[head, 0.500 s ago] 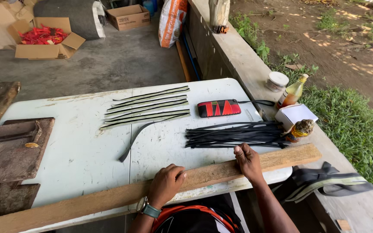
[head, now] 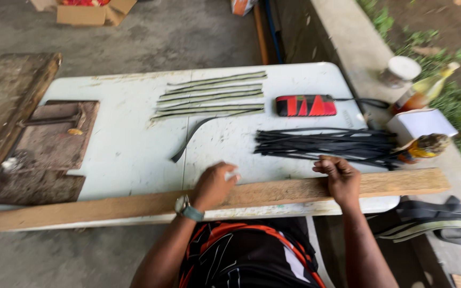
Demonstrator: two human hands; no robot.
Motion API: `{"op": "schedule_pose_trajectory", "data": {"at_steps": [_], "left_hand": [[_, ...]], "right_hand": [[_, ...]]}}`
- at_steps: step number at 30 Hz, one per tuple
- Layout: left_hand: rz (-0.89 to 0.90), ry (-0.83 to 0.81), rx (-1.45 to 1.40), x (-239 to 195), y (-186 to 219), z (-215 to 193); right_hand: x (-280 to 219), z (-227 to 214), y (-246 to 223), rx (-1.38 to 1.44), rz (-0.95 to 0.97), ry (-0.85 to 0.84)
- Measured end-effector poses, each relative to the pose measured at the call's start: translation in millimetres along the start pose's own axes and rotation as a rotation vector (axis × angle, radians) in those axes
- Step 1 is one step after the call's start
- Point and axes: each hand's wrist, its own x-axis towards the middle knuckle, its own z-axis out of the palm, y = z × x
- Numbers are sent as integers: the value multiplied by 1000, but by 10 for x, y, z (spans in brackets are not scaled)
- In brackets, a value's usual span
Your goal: The person separates black rubber strips from a two-toned rubber sheet by hand. They repeatedly pull the black layer away from the lighter layer, then place the separated black strips into a growing pile on the table.
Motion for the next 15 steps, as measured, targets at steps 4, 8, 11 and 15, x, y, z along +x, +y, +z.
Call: {"op": "schedule_pose_trajectory", "data": {"at_steps": [4, 8, 11, 15], "left_hand": [[-212, 20, 256, 369, -572, -328], [-200, 155, 428, 737, -1207, -454], [-185, 212, 466, 857, -1572, -351], [-150, 9, 466, 813, -1607, -227]], "right_hand": [[-42, -104, 131, 63, 57, 34], [-55, -166, 244, -16, 43, 50], [-81, -140, 229, 11, 84, 96], [-50, -89, 33, -56, 5, 29]]}}
